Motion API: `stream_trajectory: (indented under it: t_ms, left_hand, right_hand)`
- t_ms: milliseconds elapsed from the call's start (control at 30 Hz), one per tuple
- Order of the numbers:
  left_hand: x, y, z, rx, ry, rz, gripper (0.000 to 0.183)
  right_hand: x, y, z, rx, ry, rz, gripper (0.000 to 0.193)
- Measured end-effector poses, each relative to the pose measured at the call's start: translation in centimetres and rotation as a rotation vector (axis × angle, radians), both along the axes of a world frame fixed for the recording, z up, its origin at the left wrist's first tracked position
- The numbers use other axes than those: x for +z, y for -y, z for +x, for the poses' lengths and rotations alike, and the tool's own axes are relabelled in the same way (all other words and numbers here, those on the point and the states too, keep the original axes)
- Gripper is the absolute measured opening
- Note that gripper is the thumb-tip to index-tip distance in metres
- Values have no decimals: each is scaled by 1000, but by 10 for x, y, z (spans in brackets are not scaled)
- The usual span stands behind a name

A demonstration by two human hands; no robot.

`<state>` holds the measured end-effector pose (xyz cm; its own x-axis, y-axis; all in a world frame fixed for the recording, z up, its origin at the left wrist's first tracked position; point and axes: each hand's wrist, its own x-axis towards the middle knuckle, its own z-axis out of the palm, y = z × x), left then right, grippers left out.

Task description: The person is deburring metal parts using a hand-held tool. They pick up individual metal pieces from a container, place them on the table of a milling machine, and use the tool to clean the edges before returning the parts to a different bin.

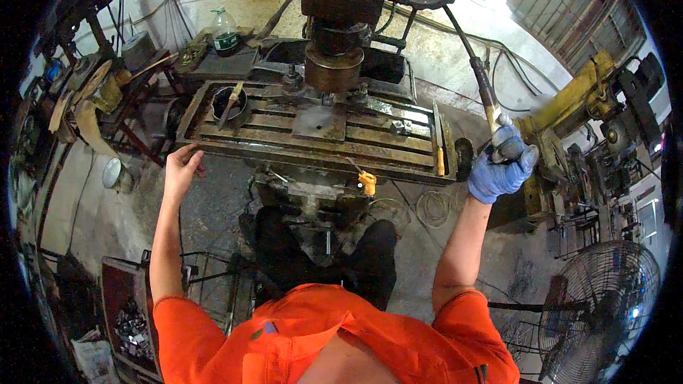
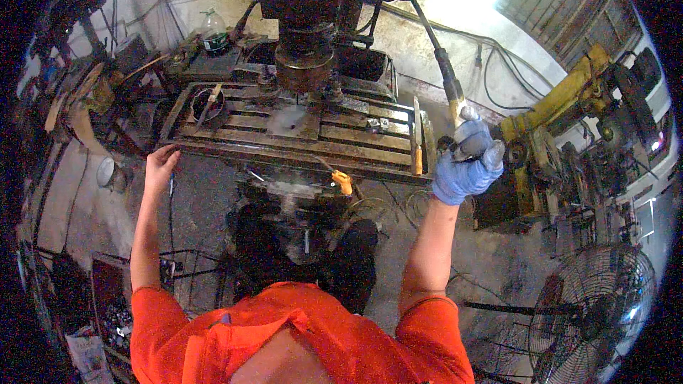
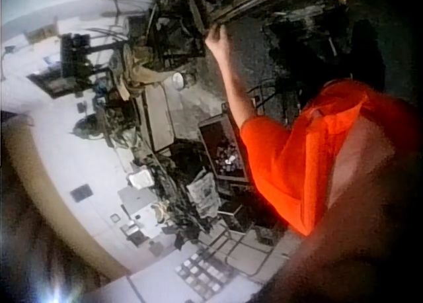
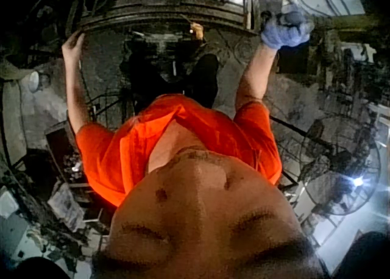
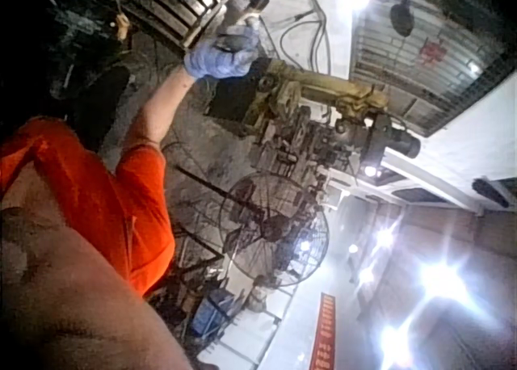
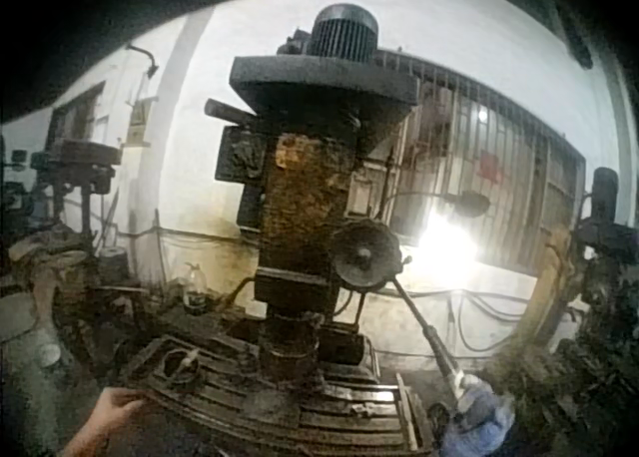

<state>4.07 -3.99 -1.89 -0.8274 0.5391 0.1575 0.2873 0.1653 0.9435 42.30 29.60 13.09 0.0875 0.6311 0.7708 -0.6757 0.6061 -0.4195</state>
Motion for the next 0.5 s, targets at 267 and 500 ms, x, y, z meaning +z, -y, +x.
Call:
stream_trajectory:
  t_ms: [267, 500]
  left_hand:
    - [-15, 101, -30, 162, -42, -70, 33]
    - [-26, 272, -22, 485, -39, -245, 24]
  right_hand:
    - [15, -1, 8, -250, 74, -80, 40]
    - [31, -8, 8, -193, 54, 66, 41]
